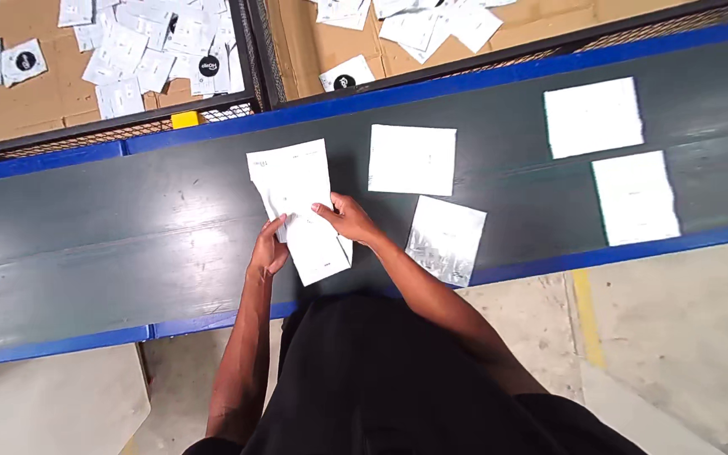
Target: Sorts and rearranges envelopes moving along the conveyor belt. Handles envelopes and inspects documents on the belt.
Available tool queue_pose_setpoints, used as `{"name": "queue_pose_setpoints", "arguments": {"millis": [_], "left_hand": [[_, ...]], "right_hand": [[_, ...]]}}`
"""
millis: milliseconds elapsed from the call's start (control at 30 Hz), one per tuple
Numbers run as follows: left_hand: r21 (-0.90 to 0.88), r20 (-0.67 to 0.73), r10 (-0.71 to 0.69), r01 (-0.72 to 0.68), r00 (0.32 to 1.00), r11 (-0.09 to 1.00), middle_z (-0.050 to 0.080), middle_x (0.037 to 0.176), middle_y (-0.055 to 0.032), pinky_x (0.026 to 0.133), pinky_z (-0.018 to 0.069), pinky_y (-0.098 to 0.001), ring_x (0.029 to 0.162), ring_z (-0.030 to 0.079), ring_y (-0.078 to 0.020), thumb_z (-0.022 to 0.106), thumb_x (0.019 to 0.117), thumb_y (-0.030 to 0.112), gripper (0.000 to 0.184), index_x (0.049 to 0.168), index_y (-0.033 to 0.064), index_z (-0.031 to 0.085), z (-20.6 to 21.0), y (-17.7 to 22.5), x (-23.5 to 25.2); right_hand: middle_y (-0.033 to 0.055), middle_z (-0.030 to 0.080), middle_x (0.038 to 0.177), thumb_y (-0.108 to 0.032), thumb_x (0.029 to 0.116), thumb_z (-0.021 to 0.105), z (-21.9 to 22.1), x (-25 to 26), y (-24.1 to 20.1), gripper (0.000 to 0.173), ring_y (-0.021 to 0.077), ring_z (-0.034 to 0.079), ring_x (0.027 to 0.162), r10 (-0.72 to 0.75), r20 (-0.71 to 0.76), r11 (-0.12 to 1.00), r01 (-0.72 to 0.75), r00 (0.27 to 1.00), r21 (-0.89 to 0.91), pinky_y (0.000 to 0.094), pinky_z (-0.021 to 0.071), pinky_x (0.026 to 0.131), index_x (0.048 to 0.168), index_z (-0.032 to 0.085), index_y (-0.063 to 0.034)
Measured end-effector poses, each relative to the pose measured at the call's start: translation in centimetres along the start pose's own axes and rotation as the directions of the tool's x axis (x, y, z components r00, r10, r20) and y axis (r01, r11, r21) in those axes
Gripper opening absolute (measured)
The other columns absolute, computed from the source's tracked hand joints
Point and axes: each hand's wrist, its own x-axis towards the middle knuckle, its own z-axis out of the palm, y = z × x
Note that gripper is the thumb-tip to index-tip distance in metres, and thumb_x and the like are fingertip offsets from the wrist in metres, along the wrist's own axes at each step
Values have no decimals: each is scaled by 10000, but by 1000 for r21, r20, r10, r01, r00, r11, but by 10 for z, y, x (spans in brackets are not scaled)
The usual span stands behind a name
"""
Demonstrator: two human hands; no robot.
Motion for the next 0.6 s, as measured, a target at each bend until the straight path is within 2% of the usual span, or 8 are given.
{"name": "queue_pose_setpoints", "arguments": {"millis": [100,200,400,467,500,533,567,600], "left_hand": [[4,20,10,-10,1000,1000,683,1183,-225,913,597,-547,1035,714,-348,609,983,19,472,1410,3,408,-12,-9,-6],[65,12,46,-47,999,997,685,1179,-205,911,599,-538,1025,716,-331,608,978,-31,452,1391,-6,426,-21,-8,-4],[150,-65,113,-102,991,983,699,1168,-195,876,617,-504,1001,726,-303,598,973,-52,401,1361,-20,499,-34,12,-7],[146,-90,133,-119,987,982,698,1171,-199,876,618,-506,1002,726,-309,588,984,-39,399,1370,-20,491,-39,19,-7],[146,-99,147,-131,984,980,694,1174,-196,881,615,-507,1008,723,-309,584,990,-27,398,1373,-18,477,-42,24,-7],[137,-114,156,-140,981,981,687,1183,-196,892,611,-512,1023,716,-312,577,995,-15,409,1384,-16,452,-44,26,-10],[113,-136,164,-149,977,982,681,1192,-200,901,605,-521,1037,711,-319,571,1001,-4,418,1396,-14,432,-47,26,-13],[86,-162,177,-165,971,983,677,1194,-209,905,601,-534,1044,707,-329,564,1008,3,414,1397,-17,422,-49,28,-15]], "right_hand": [[51,697,906,-399,1062,539,-9,8,-5,375,119,678,843,27,-8,1000,-27,1000,9,331,570,798,1099,673,-50],[79,715,950,-357,1069,535,-38,34,-21,350,146,694,878,43,-29,998,-45,999,-54,377,578,833,1134,675,-43],[88,729,965,-305,1080,532,-96,81,-99,314,153,712,824,23,180,999,-27,983,22,351,611,747,1167,660,-32],[87,740,949,-305,1078,535,-102,97,-107,313,151,721,785,-35,5,982,34,999,186,332,622,670,1177,656,-34],[113,727,1021,-304,1085,516,-103,106,-107,338,186,722,875,-27,-164,932,84,986,351,376,629,756,1229,615,-14],[162,688,1152,-346,1091,489,-100,115,-102,416,254,713,995,43,-325,829,148,945,539,443,627,836,1331,535,-8],[202,610,1320,-440,1085,467,-94,120,-95,554,325,686,1117,121,-389,737,180,913,651,508,624,895,1460,420,-35],[191,522,1461,-547,1058,461,-83,118,-88,689,344,648,1215,160,-371,744,135,915,654,525,614,934,1551,320,-86]]}}
